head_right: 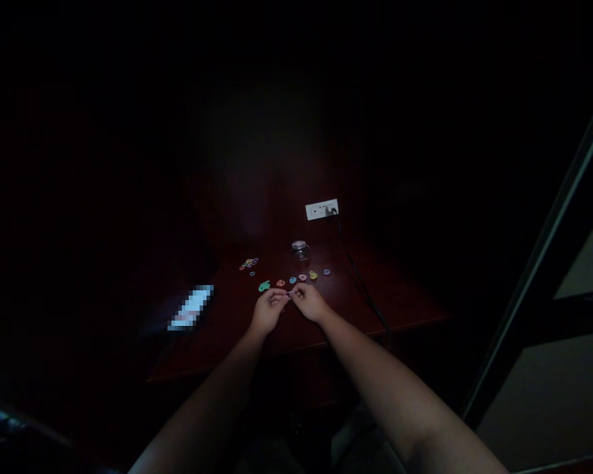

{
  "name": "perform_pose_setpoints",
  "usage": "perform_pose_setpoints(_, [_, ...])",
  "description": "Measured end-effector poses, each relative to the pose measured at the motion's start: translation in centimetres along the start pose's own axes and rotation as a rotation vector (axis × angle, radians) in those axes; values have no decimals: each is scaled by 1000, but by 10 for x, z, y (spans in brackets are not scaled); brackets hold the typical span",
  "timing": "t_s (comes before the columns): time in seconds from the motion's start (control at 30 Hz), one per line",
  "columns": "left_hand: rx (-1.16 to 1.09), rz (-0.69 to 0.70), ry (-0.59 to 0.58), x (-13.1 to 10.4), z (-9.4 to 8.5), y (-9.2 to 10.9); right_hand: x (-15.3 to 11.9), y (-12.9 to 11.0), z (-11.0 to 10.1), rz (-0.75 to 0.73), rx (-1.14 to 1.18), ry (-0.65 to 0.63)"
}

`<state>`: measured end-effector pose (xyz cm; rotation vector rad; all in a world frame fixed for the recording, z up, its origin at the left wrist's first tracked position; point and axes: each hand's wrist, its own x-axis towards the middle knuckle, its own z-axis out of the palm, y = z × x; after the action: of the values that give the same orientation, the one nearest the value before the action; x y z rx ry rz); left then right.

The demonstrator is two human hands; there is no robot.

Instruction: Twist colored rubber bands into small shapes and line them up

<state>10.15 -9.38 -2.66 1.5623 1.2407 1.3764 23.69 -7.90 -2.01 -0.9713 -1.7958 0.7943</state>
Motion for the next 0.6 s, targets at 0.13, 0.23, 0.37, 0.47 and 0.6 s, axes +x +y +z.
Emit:
perform_pose_setpoints(0.13, [72,71,-60,0,0,0,1,5,2,2,-24,-42])
perform_pose_setpoints(0.23, [144,92,-31,0,1,0,1,8,1,-14,-43,-30])
perform_pose_setpoints(0.37, [189,76,-16,1,2,-4,0,7,-2,19,50,-18])
perform_pose_setpoints(0.47, [217,77,-45,0,2,-6,0,8,-2,75,146,-16])
perform_pose_setpoints(0.6, [266,64,-53,-1,2,-8,2,12,-2,100,237,10])
